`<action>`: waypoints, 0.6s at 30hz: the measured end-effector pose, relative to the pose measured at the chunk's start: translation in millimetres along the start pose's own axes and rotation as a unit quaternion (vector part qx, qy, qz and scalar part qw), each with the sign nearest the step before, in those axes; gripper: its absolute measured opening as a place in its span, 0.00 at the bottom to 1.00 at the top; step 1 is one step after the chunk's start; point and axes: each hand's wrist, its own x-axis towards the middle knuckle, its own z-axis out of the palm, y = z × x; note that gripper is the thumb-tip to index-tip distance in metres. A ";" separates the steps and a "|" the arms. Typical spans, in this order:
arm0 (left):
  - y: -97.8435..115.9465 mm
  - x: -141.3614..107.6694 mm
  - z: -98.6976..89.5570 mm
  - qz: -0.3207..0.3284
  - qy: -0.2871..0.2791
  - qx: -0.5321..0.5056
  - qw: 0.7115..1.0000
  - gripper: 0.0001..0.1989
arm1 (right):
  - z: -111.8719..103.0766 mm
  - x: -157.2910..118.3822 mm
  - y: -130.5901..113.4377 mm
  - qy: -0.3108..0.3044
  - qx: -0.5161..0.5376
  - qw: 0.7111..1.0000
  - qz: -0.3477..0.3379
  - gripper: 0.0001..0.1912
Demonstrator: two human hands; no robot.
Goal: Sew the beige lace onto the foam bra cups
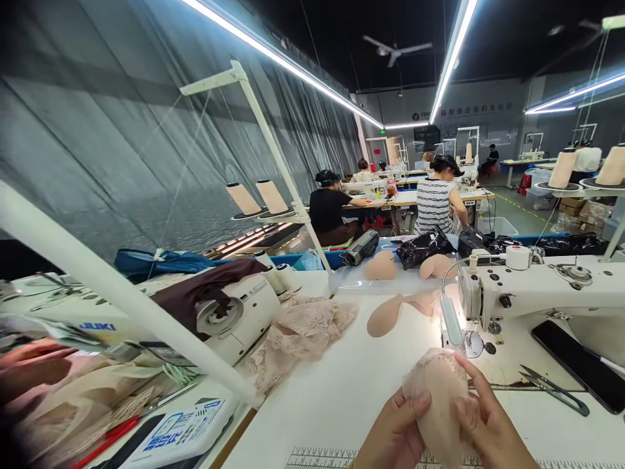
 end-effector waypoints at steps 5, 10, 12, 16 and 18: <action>10.5 4.8 13.6 -0.046 0.084 -0.051 0.994 0.30 | 8.3 -7.8 3.9 0.035 -0.005 0.999 -0.018 0.45; 9.8 6.3 25.9 0.044 0.092 0.001 0.995 0.25 | 1.8 -9.7 3.4 0.064 -0.082 0.992 -0.066 0.30; 8.6 6.7 28.3 0.049 0.097 0.010 0.994 0.23 | -2.0 -8.3 5.2 0.068 -0.122 0.986 -0.091 0.27; 6.3 7.0 29.5 0.043 0.098 0.006 0.994 0.22 | -6.8 -4.0 8.1 0.033 -0.202 0.974 -0.096 0.26; 4.9 7.4 27.5 0.048 0.101 0.004 0.994 0.23 | -6.1 -3.3 7.7 0.039 -0.213 0.972 -0.096 0.26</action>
